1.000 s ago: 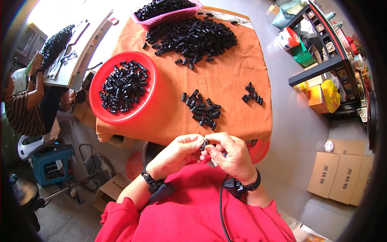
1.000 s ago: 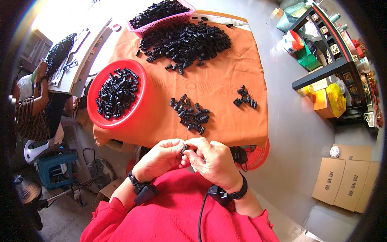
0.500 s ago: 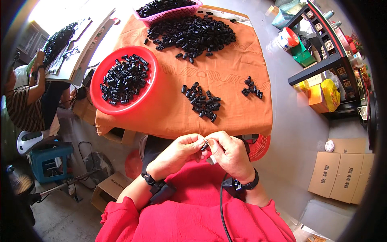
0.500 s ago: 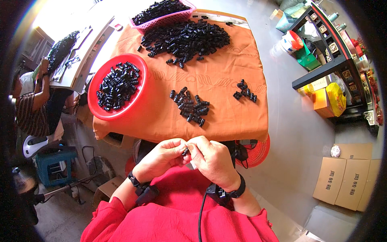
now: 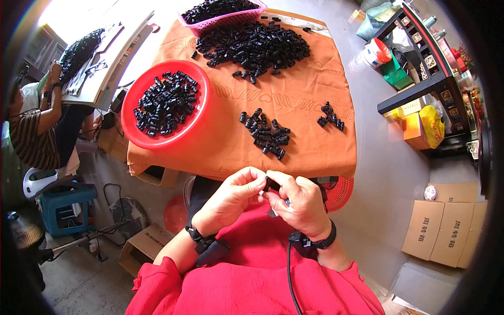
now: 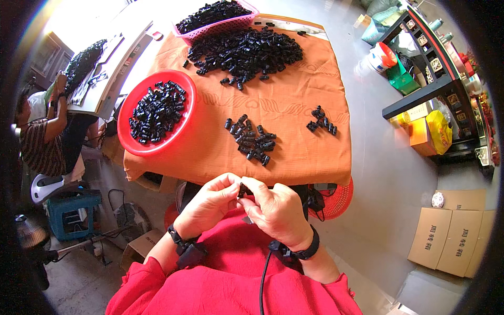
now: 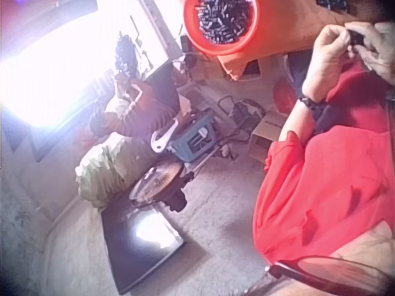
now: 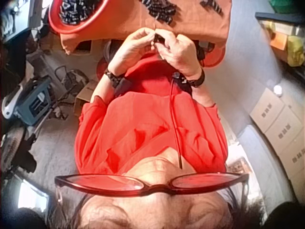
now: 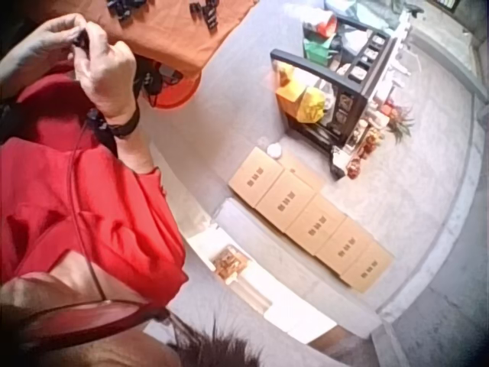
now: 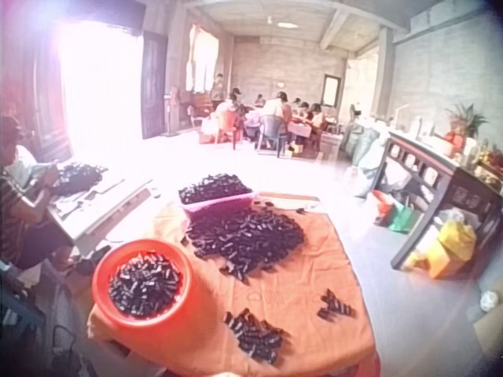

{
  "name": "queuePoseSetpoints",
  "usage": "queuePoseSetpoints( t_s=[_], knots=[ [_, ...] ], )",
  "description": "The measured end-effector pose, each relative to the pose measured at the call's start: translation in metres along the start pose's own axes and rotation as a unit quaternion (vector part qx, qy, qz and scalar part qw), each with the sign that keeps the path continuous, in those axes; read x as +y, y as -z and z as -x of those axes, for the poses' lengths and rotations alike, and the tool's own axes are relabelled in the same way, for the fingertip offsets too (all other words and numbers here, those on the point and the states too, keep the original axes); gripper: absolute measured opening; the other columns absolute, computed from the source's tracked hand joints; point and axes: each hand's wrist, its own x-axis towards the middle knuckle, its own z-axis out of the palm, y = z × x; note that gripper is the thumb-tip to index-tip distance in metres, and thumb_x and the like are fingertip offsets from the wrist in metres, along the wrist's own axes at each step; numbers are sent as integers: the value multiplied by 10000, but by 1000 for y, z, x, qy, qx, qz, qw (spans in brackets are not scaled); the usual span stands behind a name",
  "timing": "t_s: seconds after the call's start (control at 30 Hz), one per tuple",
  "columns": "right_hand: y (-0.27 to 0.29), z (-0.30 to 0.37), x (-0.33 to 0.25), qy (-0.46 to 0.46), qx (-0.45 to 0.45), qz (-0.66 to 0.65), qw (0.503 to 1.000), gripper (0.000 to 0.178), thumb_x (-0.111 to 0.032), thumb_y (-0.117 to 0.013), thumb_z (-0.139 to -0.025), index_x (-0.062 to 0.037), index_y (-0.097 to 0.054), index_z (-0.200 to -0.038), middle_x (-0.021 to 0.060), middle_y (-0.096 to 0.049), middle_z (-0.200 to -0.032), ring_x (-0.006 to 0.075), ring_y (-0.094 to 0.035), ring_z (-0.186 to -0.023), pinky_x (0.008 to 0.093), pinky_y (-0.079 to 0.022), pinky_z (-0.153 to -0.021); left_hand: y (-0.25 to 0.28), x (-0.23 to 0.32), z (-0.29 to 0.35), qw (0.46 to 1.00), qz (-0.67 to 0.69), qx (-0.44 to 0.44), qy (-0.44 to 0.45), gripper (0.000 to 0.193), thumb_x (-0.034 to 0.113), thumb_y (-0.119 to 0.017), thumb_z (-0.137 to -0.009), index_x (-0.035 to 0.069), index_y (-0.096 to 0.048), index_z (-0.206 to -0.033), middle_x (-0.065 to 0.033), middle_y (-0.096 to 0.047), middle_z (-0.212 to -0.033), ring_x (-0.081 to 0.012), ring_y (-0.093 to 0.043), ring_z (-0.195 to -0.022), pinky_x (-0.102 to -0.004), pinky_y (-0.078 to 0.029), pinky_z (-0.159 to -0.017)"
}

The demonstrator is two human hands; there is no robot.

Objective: Assembling small plastic components for manufacturing by hand at a workbench.

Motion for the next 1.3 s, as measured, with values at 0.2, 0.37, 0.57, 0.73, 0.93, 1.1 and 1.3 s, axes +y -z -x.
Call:
queuePoseSetpoints(
  t_s=[0.2, 0.37, 0.57, 0.73, 0.93, 1.1, 1.3],
  knots=[
    [-5, 5, 5, -54, 8, -120, 991, 487, -96, -821, -796, -57, -634, -1244, 43, -572, -643, 208, -575, -550, 345, -479, -519, -2, 1, 1, 996, 67, -6, 64, 169, 217, -660, -996, 86, -630, -1098, 13, -643, -1072, -107, -628, -995, -276, -511, -914],
    [-7, 6, 5, -62, 5, -151, 987, 489, -84, -816, -805, -56, -630, -1256, 40, -552, -646, 199, -572, -561, 344, -480, -522, 2, -1, -1, 997, 58, -39, 39, 182, 225, -660, -996, 88, -641, -1115, 10, -650, -1099, -95, -623, -999, -275, -503, -928],
    [-9, 4, 5, -46, 15, -145, 988, 476, -80, -805, -813, -61, -628, -1255, 42, -567, -656, 209, -579, -567, 342, -489, -537, -2, -1, -1, 997, 54, -32, 35, 204, 252, -640, -1008, 80, -629, -1116, -10, -650, -1092, -107, -625, -985, -295, -512, -913],
    [-5, 2, 2, -71, -5, -156, 985, 414, -116, -790, -847, -62, -632, -1226, 60, -581, -655, 224, -600, -568, 347, -494, -547, -4, -6, 1, 999, 33, -13, 5, 236, 285, -613, -1024, 79, -606, -1138, -19, -652, -1056, -131, -636, -983, -322, -528, -900],
    [-5, 3, 0, -129, -27, -180, 975, 261, -141, -770, -885, -59, -642, -1097, 71, -591, -647, 222, -617, -569, 335, -494, -546, -4, -9, 4, 999, -40, -9, 1, 221, 294, -581, -1043, 89, -594, -1124, -22, -640, -1047, -125, -627, -974, -320, -528, -879],
    [-7, 2, -3, -170, -30, -239, 956, 150, -121, -724, -928, -63, -643, -1040, 63, -615, -660, 192, -621, -571, 324, -490, -538, -8, -9, 5, 999, -51, -18, -1, 260, 319, -523, -1071, 70, -590, -1112, -22, -628, -1018, -121, -607, -954, -324, -515, -862],
    [-8, 2, -1, -160, -21, -246, 956, 59, -94, -630, -989, -57, -639, -1034, 65, -656, -693, 181, -632, -571, 319, -502, -548, -7, -13, 3, 998, -48, -26, -14, 265, 321, -509, -1077, 70, -590, -1096, 5, -573, -930, -103, -553, -875, -306, -500, -838]
  ],
)
